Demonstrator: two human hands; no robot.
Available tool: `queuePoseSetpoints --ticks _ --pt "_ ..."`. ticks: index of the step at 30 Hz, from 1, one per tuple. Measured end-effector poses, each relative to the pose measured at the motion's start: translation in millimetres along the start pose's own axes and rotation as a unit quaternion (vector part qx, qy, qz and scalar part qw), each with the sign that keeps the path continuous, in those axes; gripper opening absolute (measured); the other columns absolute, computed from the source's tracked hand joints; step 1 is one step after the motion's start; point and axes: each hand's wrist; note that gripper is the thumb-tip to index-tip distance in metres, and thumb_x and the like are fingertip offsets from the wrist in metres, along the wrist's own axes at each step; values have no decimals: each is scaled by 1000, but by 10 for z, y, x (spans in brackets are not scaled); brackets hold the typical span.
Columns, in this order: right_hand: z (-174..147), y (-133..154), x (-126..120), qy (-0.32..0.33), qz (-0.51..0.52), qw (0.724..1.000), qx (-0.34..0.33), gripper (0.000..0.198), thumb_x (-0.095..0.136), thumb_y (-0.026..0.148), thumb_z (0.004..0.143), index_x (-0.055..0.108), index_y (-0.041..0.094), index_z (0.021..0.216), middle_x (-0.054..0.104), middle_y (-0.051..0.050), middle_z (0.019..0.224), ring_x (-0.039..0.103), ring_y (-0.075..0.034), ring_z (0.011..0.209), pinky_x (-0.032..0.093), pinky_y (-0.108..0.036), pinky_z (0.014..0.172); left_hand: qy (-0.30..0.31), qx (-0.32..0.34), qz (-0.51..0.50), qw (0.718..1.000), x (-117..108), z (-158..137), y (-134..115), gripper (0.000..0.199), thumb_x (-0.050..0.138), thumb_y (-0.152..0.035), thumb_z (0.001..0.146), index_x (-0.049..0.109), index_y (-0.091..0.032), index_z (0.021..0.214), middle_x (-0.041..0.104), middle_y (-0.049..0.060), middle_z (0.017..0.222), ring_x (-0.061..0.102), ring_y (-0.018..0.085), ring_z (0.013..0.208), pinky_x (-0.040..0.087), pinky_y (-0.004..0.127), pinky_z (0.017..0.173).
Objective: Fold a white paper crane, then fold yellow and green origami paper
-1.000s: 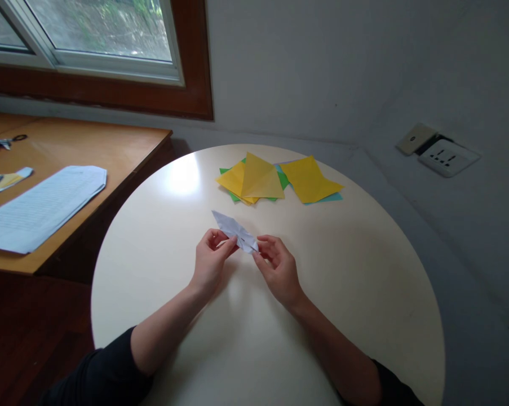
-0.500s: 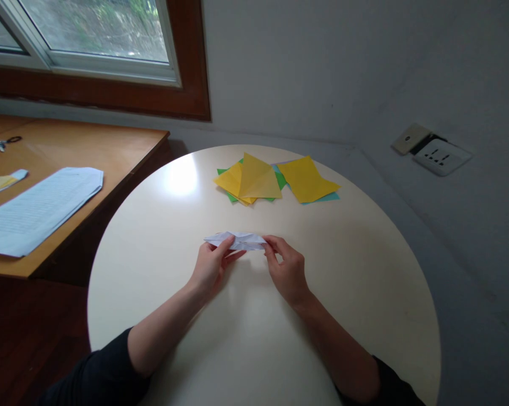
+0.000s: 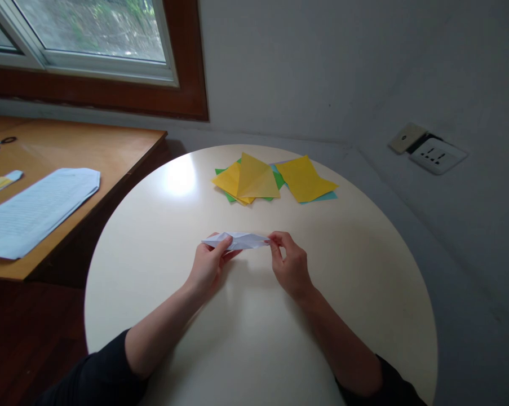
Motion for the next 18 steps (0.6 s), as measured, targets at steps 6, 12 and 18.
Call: queuePoseSetpoints --ticks 6,12,18 --pt "-11 89 -3 38 211 974 78 23 57 27 79 55 22 102 65 -6 97 62 -19 93 51 -34 80 20 19 -1 1000 -2 -9 -25 22 72 -29 68 57 -14 69 61 1 76 60 15 83 47 33 86" --pt "-7 103 21 22 196 978 67 7 63 27 76 64 21 79 66 -3 80 62 -17 79 51 -32 75 45 22 7 999 4 -24 -35 22 72 -30 67 58 -14 69 60 0 72 58 14 78 47 30 81" --pt "26 25 11 -5 173 984 45 5 68 24 72 64 20 70 68 -3 73 64 -17 74 52 -32 73 44 36 36 998 -13 -13 -54 21 73 -29 67 58 -14 67 58 -1 66 54 11 71 45 24 73"
Point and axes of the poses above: each hand's wrist, its own z-axis towards the middle knuckle, its own x-axis out of the palm, y = z × x
